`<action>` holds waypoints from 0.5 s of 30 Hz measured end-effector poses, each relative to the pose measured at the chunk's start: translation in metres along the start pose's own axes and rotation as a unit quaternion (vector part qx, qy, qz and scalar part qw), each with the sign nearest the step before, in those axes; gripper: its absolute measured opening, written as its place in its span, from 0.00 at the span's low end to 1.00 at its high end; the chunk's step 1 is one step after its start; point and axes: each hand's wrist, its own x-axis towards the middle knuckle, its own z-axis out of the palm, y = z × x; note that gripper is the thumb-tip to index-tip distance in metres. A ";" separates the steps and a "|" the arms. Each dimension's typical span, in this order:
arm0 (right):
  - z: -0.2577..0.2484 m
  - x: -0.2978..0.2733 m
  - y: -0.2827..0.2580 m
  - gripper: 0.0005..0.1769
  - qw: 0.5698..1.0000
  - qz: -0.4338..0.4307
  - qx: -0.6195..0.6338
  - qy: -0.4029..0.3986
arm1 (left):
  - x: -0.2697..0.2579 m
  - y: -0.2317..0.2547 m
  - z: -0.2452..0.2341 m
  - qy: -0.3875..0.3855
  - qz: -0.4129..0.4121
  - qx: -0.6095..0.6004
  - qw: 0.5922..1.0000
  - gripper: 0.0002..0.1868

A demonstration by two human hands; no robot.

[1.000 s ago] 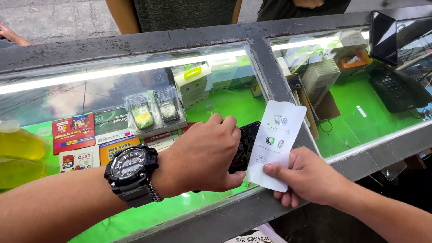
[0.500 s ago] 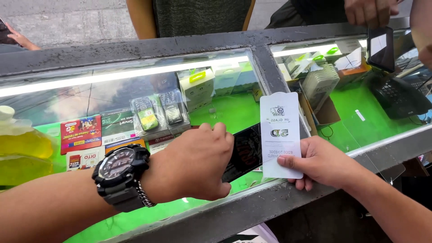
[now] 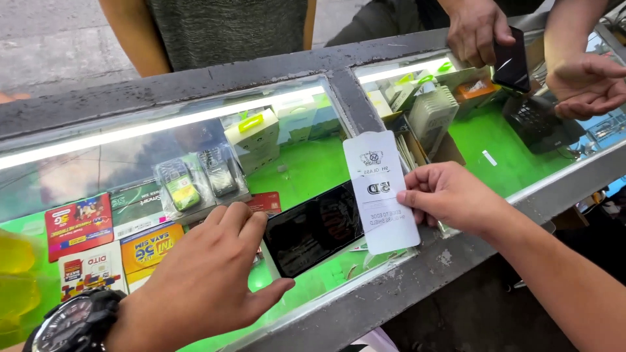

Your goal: Cleaning a mobile phone screen and carefully applying a new screen protector, including peeling the backing and aligning it.

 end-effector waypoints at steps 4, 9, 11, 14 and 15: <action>-0.007 0.023 -0.003 0.06 1.000 -0.004 0.022 -0.021 | 0.004 -0.003 0.000 0.077 0.025 -0.005 0.997 0.46; -0.019 0.042 0.008 0.07 0.994 -0.044 -0.015 -0.098 | 0.000 -0.013 -0.007 0.078 0.066 0.023 0.994 0.39; -0.018 0.045 0.006 0.08 0.992 -0.055 -0.023 -0.111 | 0.003 -0.017 -0.009 0.051 0.060 0.018 0.997 0.38; -0.017 0.049 0.002 0.08 0.991 -0.066 -0.027 -0.115 | 0.006 -0.018 -0.011 0.015 0.063 0.008 0.998 0.36; -0.017 0.050 0.001 0.08 0.992 -0.067 -0.026 -0.107 | 0.007 -0.019 -0.013 0.009 0.068 0.002 0.998 0.35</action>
